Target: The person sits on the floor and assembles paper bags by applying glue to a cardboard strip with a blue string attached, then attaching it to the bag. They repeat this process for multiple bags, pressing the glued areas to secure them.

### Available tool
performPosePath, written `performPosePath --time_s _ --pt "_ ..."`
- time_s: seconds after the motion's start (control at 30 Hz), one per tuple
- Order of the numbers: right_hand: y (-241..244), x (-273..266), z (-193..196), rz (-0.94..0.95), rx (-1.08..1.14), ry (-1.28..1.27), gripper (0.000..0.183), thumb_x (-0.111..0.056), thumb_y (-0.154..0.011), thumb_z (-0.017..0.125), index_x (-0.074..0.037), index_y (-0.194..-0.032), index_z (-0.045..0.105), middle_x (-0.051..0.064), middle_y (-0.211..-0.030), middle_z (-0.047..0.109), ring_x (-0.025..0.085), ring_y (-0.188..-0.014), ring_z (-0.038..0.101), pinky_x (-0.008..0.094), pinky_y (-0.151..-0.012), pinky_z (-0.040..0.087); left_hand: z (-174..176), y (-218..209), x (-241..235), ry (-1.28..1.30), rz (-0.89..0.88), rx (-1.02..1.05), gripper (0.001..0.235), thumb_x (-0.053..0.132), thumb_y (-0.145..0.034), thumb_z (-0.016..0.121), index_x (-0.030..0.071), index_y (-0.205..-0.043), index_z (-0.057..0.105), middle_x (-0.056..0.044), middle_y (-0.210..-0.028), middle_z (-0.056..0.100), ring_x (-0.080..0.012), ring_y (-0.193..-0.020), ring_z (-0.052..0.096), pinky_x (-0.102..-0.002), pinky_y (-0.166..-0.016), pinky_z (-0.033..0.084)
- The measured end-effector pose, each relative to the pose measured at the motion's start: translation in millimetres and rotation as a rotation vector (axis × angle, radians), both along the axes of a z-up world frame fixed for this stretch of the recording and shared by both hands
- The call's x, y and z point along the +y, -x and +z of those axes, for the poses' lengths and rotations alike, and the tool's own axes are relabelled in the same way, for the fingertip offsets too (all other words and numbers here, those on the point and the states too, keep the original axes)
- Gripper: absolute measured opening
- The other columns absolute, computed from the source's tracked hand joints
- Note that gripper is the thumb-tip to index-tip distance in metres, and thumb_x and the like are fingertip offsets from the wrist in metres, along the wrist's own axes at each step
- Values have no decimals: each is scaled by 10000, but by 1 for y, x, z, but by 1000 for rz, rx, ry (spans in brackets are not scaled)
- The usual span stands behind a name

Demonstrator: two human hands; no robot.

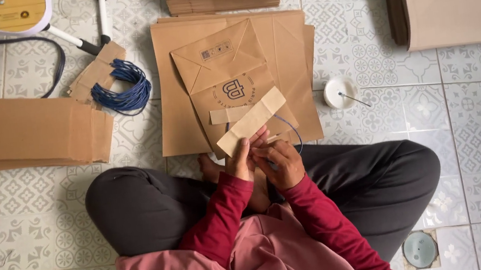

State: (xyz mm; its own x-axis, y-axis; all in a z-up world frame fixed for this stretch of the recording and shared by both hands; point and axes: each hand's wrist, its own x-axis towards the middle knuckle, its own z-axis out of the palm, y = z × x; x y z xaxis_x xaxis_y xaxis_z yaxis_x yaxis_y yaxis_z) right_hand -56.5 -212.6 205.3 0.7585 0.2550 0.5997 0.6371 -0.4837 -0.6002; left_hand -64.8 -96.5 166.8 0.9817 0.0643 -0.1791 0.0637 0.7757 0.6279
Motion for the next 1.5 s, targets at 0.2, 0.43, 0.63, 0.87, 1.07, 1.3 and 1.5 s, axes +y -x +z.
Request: performPosePath --time_s 0.2,0.43,0.63,0.87,1.07,1.3,1.5 --pt "-10 -18 15 33 243 -82 56 -176 -909 769 -132 -918 802 44 -806 689 242 -687 662 324 -672 551 -39 -11 4 -15 -51 192 529 413 -1029 511 -16 -1325 606 -220 -1410 606 -323 -1281 613 -373 -1032 522" --pt "-33 -99 -19 -100 494 -175 140 -206 -879 829 -111 -981 825 88 -779 704 226 -682 681 350 -699 545 -32 -20 -17 77 -152 246 459 250 -1041 519 -115 -1313 575 -289 -1418 557 -418 -1300 565 -494 -1085 512" --pt "-66 -196 -41 -300 665 -117 150 -113 -921 764 -80 -1064 789 176 -857 734 306 -785 707 443 -796 554 -10 -34 -51 49 -180 333 425 217 -1044 505 -115 -1296 586 -281 -1387 589 -404 -1272 593 -493 -1074 533" --pt "-144 -300 -118 -677 631 273 206 -116 -853 800 -212 -1033 779 61 -947 677 245 -893 709 354 -815 607 -7 -47 -73 -36 -177 330 424 212 -1030 530 -130 -1270 605 -283 -1357 607 -395 -1253 603 -481 -1063 532" --pt "-154 -299 -132 -675 774 359 123 -101 -835 802 -170 -936 790 71 -825 696 241 -781 718 370 -745 611 2 -53 -71 -87 -136 291 396 175 -1014 549 -149 -1233 615 -319 -1313 619 -433 -1217 614 -519 -1034 541" --pt "-137 -280 -134 -642 495 372 130 -80 -812 814 -186 -805 739 26 -792 577 200 -687 651 349 -663 571 -7 -50 -64 -80 -74 277 380 143 -1013 558 -161 -1235 605 -353 -1305 607 -470 -1207 605 -557 -1029 533" --pt "-130 -261 -131 -565 543 385 87 -157 -824 808 -194 -780 742 48 -798 569 211 -699 654 364 -681 560 -5 -44 -60 -71 -38 268 366 137 -1014 564 -163 -1218 616 -331 -1295 624 -454 -1204 610 -542 -1026 539"
